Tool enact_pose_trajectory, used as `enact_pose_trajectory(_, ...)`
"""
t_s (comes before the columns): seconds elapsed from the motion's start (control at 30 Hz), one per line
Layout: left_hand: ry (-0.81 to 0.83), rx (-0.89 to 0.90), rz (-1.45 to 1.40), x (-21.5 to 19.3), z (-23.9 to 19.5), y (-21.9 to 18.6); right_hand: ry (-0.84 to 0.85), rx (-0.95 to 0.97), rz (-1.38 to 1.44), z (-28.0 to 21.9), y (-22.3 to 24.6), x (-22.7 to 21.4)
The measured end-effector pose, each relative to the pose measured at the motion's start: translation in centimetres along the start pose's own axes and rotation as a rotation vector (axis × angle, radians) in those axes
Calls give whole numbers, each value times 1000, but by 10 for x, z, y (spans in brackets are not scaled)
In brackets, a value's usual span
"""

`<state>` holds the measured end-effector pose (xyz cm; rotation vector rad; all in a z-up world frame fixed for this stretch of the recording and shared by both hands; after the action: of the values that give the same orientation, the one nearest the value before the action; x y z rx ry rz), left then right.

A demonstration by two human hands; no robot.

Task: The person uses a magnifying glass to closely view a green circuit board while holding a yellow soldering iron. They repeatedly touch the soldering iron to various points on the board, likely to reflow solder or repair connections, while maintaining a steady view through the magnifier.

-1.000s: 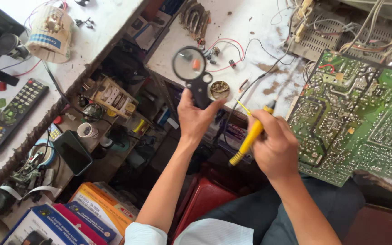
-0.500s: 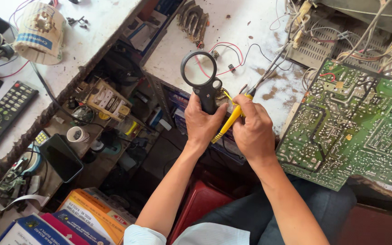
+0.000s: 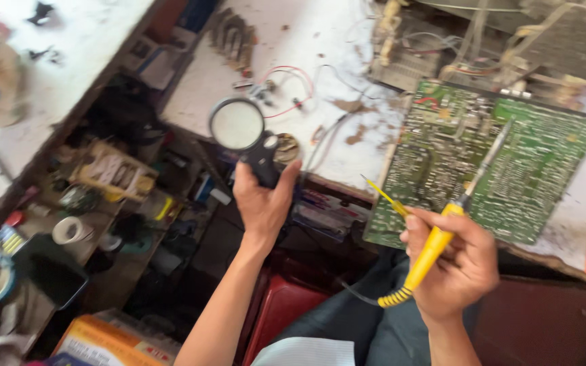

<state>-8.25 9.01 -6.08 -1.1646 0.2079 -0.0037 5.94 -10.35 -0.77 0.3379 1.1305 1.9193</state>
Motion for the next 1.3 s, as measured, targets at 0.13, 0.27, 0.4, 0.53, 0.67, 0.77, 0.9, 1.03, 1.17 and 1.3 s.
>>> enact_pose_trajectory(0.13, 198, -322, -234, 13, -22, -22, -151, 58, 99, -6, -16, -39)
enact_pose_trajectory(0.27, 533, -230, -300, 32, -34, -59, -294, 138, 182, -2, -36, -62)
enact_pose_trajectory(0.4, 797, 6, -146, 57, -39, -89, -328, 134, 20, 5, -50, -74)
enact_pose_trajectory(0.53, 916, 98, 43, 82, -40, -101, -307, 92, -36, 12, -62, -79)
enact_pose_trajectory(0.67, 804, 213, -137, 90, -42, -105, -269, 49, -78, 13, -69, -80)
enact_pose_trajectory(0.77, 811, 134, -164, 92, -43, -105, -254, 38, -60, 14, -71, -80)
enact_pose_trajectory(0.9, 813, 105, -193, 92, -43, -105, -245, 50, -98, 16, -69, -78)
enact_pose_trajectory(1.03, 825, 99, -169, 93, -43, -104, -226, 36, -97, 15, -67, -74)
enact_pose_trajectory(1.17, 824, 103, -187, 92, -45, -102, -218, 36, -80, 15, -67, -73)
enact_pose_trajectory(1.3, 815, 122, -195, 92, -45, -101, -215, 30, -117, 15, -66, -72)
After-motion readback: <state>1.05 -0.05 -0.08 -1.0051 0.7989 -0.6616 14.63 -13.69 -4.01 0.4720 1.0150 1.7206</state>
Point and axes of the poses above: each hand's wrist, its own z-axis towards the middle knuckle, its own x-axis out of the palm, y = z × x, the point moved 1 cm from there along z, towards the middle knuckle, and after that the axes turned 5 degrees about y, right-handed, at the moved point
